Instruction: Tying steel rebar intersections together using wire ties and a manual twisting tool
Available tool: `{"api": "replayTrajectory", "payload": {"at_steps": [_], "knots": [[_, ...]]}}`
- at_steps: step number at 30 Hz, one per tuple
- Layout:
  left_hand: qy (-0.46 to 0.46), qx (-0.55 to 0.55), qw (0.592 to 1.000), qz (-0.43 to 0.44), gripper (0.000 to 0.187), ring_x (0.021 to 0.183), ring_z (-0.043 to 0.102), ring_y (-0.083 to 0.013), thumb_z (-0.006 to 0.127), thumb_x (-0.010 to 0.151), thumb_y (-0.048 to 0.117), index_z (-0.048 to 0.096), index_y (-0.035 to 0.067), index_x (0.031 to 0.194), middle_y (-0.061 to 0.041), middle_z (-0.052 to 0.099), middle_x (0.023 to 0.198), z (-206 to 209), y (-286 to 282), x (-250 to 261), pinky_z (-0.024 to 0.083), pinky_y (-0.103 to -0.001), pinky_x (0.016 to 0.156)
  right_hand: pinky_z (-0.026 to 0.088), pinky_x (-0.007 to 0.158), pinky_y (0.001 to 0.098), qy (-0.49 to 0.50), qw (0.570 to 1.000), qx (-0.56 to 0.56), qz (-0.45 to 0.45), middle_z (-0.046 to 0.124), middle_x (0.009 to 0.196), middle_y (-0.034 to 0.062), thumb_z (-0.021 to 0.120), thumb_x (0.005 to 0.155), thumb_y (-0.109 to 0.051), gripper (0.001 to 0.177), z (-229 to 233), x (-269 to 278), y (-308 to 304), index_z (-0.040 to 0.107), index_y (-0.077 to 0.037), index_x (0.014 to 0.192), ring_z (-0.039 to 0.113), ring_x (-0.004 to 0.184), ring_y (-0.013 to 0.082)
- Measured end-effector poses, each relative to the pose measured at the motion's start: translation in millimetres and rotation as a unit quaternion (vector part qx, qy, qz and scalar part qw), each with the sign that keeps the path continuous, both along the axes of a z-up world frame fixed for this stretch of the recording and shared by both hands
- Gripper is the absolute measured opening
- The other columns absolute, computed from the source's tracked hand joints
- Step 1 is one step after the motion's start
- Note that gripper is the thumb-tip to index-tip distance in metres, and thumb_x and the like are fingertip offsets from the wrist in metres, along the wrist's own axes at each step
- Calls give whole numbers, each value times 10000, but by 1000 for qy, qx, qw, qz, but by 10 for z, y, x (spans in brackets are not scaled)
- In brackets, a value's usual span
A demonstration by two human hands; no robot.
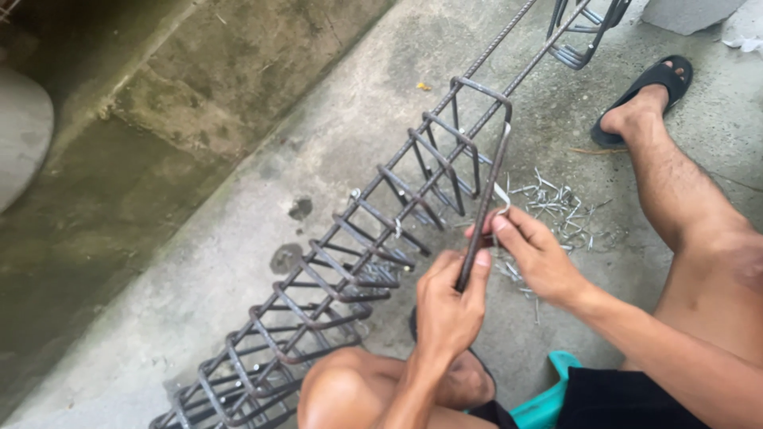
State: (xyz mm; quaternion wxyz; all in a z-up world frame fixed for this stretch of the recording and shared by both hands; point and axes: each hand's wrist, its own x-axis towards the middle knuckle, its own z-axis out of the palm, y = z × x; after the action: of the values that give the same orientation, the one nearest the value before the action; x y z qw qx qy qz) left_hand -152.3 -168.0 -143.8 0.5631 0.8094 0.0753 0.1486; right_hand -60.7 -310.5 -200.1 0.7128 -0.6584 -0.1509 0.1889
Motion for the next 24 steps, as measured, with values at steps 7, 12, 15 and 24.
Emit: {"api": "replayTrajectory", "payload": {"at_steps": [7, 12, 15, 24], "knots": [[-59, 92, 993, 44, 212, 593, 615, -194, 687, 928, 134, 756, 99, 1125, -84, 666, 1159, 115, 107, 0, 512, -337, 520, 475, 512, 365, -159, 925, -325, 120, 672, 635, 35, 552, 965, -172, 188, 211, 172, -163, 709, -132, 1061, 582, 512, 183], [39, 177, 983, -28, 307, 758, 743, -334, 628, 952, 318, 751, 152, 1179, -81, 667, 1359, 49, 116, 2, 586, -429, 614, 540, 562, 446, -452, 791, -362, 198, 722, 1038, 98, 643, 855, -202, 226, 142, 134, -255, 627, -62, 1031, 701, 749, 342], [94, 193, 974, -70, 272, 663, 686, -339, 593, 972, 311, 770, 162, 1118, -39, 705, 1025, 47, 145, -32, 524, -458, 545, 526, 539, 417, -471, 750, -401, 232, 682, 911, 66, 620, 886, -263, 215, 141, 162, -312, 627, -115, 1043, 692, 716, 289], [196, 254, 931, -171, 300, 731, 662, -415, 570, 1000, 404, 745, 161, 1026, -103, 652, 984, -235, 141, -58, 519, -541, 620, 487, 415, 395, -562, 681, -416, 217, 680, 701, 2, 638, 924, -390, 235, -342, 116, -532, 637, -159, 876, 660, 529, 219]]}}
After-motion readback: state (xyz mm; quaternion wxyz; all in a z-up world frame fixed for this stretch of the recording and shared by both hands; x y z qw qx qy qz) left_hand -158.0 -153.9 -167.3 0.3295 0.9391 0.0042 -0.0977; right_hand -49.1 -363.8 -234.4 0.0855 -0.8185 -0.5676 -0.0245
